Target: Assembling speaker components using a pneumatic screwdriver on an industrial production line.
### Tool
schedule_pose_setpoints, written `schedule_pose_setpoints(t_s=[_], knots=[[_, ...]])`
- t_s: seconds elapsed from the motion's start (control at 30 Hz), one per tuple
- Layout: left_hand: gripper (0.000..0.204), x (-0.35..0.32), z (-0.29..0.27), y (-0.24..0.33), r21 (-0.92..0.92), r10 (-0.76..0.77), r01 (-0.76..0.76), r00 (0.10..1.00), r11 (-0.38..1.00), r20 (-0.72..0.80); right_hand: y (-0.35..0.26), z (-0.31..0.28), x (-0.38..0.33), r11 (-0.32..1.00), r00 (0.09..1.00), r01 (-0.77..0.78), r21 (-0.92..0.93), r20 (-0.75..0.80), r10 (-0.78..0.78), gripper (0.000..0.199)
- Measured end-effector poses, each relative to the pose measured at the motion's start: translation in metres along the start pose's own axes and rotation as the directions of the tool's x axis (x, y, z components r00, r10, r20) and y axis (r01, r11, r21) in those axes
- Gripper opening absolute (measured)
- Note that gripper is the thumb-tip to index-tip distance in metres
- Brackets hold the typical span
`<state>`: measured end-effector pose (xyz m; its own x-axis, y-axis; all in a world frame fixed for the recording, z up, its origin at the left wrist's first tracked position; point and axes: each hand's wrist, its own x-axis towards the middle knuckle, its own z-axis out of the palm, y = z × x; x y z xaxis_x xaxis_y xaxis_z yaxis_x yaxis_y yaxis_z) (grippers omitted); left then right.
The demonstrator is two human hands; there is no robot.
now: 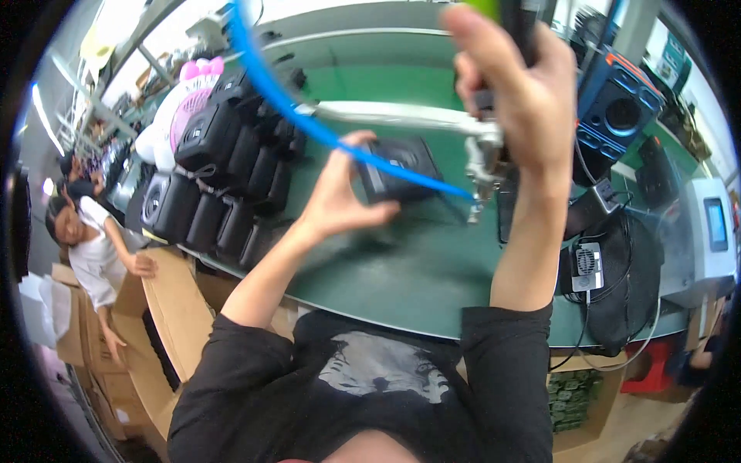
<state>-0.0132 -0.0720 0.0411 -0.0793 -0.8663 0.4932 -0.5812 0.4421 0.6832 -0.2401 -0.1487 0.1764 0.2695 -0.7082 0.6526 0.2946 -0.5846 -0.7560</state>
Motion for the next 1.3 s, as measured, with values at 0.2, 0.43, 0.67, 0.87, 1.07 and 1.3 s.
schedule_pose_setpoints(t_s=[0.2,0.43,0.67,0.87,1.07,1.3], knots=[[0.097,-0.078,0.005,-0.009,-0.099,-0.072,0.096,0.973,0.990,0.219,0.005,-0.024,0.017,0.916,0.909,-0.161,0.367,0.416,-0.007,0.058],[0.105,-0.093,-0.007,-0.015,0.000,-0.080,0.084,0.956,0.996,0.281,-0.051,0.044,0.037,0.970,0.814,-0.120,0.210,0.580,-0.025,0.035],[0.114,-0.073,0.005,0.004,0.250,0.125,-0.181,0.966,0.951,0.224,-0.025,0.043,0.029,0.894,0.866,-0.124,0.431,0.486,-0.115,0.054],[0.098,-0.073,0.010,0.003,0.284,0.049,-0.131,0.959,0.950,0.280,-0.019,0.044,0.028,0.864,0.871,-0.182,0.470,0.485,-0.081,0.058],[0.093,-0.070,0.007,0.007,0.297,-0.007,-0.094,0.947,0.950,0.322,-0.002,0.034,0.026,0.898,0.889,-0.169,0.406,0.456,-0.039,0.056],[0.093,-0.068,0.004,0.008,0.324,-0.003,-0.110,0.945,0.940,0.327,0.006,0.033,0.026,0.894,0.840,-0.242,0.377,0.543,-0.002,0.053]])
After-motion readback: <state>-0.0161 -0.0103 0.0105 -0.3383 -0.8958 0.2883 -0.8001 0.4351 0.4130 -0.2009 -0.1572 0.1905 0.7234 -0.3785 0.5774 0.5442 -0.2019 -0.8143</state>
